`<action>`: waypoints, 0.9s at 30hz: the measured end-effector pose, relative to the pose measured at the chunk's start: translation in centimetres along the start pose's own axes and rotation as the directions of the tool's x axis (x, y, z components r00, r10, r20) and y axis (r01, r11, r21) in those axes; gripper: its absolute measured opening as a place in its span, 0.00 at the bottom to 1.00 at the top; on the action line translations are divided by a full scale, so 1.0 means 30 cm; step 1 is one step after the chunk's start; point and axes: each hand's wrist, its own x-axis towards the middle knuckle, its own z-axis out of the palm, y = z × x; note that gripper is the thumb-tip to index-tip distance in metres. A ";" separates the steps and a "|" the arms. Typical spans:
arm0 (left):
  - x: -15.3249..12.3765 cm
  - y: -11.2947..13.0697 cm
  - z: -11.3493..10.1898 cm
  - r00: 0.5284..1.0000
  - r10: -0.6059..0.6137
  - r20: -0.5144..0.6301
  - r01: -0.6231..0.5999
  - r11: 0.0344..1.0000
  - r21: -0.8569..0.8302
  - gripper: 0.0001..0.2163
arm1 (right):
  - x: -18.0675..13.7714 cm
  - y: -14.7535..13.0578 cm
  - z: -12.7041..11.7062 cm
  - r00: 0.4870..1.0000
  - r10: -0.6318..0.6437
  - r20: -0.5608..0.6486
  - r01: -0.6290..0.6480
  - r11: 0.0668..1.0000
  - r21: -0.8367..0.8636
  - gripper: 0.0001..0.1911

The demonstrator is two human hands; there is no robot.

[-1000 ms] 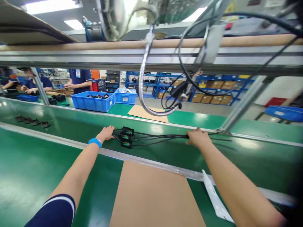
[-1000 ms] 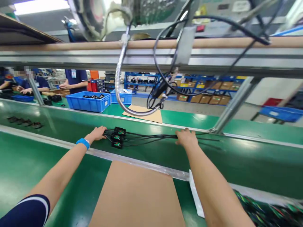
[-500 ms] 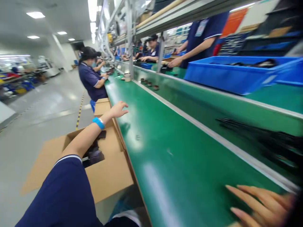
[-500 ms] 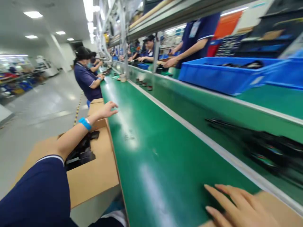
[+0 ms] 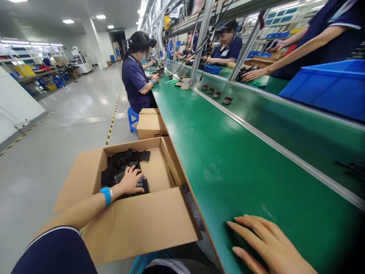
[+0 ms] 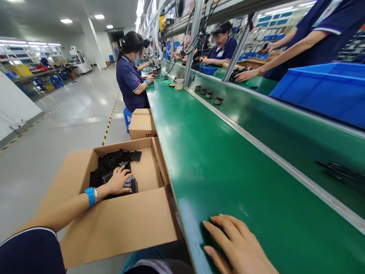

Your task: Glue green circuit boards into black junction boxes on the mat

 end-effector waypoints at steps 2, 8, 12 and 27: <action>0.028 0.040 0.019 1.000 0.012 -0.020 -0.013 1.000 -0.027 0.19 | 0.130 -0.103 -0.018 0.997 -0.049 0.061 0.044 0.996 0.077 0.15; 0.130 0.115 0.016 0.996 0.083 -0.020 -0.085 0.987 -0.134 0.17 | 0.572 -0.347 0.067 0.865 0.041 0.500 -0.127 0.982 0.139 0.12; 0.145 0.064 -0.018 0.992 0.126 0.024 -0.117 0.966 -0.229 0.16 | 0.792 -0.349 0.259 0.766 0.236 0.598 -0.334 0.941 0.056 0.17; 0.127 -0.048 -0.059 0.986 -0.042 -0.163 -0.026 0.918 -0.395 0.15 | 0.835 -0.244 0.489 0.687 0.519 0.508 -0.697 0.669 0.259 0.17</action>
